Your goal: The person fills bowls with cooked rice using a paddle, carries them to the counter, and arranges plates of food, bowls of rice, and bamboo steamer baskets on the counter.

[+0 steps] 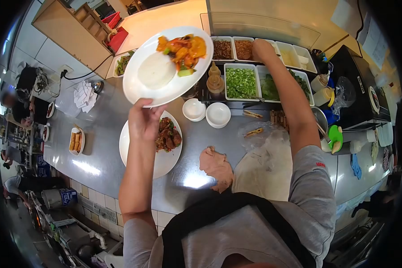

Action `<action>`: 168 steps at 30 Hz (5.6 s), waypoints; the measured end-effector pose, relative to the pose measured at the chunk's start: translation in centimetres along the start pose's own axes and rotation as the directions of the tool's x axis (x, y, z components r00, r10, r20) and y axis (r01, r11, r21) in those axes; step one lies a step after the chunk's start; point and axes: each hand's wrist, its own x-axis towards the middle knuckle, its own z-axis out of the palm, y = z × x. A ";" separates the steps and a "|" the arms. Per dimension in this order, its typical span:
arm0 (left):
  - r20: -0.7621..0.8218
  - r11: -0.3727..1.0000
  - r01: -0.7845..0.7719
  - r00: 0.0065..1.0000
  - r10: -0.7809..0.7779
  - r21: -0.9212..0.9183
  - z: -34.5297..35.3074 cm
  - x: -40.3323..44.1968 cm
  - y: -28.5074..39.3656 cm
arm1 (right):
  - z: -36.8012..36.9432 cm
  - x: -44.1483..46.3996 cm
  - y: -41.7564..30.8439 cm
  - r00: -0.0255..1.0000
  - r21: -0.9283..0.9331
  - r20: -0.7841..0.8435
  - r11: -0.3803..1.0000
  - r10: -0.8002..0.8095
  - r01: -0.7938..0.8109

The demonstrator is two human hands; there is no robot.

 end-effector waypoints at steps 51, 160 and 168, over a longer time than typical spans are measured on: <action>0.177 0.992 0.108 0.980 -0.095 -0.070 -1.8 -7.6 -1.1 | -9.2 -22.0 9.4 0.473 0.258 -0.723 0.832 0.504 -0.492; -0.386 0.943 -0.329 0.865 0.319 0.042 -27.8 -24.7 0.0 | -0.4 -33.6 -7.7 0.914 0.663 0.061 0.701 -0.400 0.263; -0.503 0.906 -0.423 0.778 0.376 0.023 -32.5 -22.4 -1.3 | 5.1 -24.5 -1.7 0.989 0.151 0.049 0.980 -0.140 0.131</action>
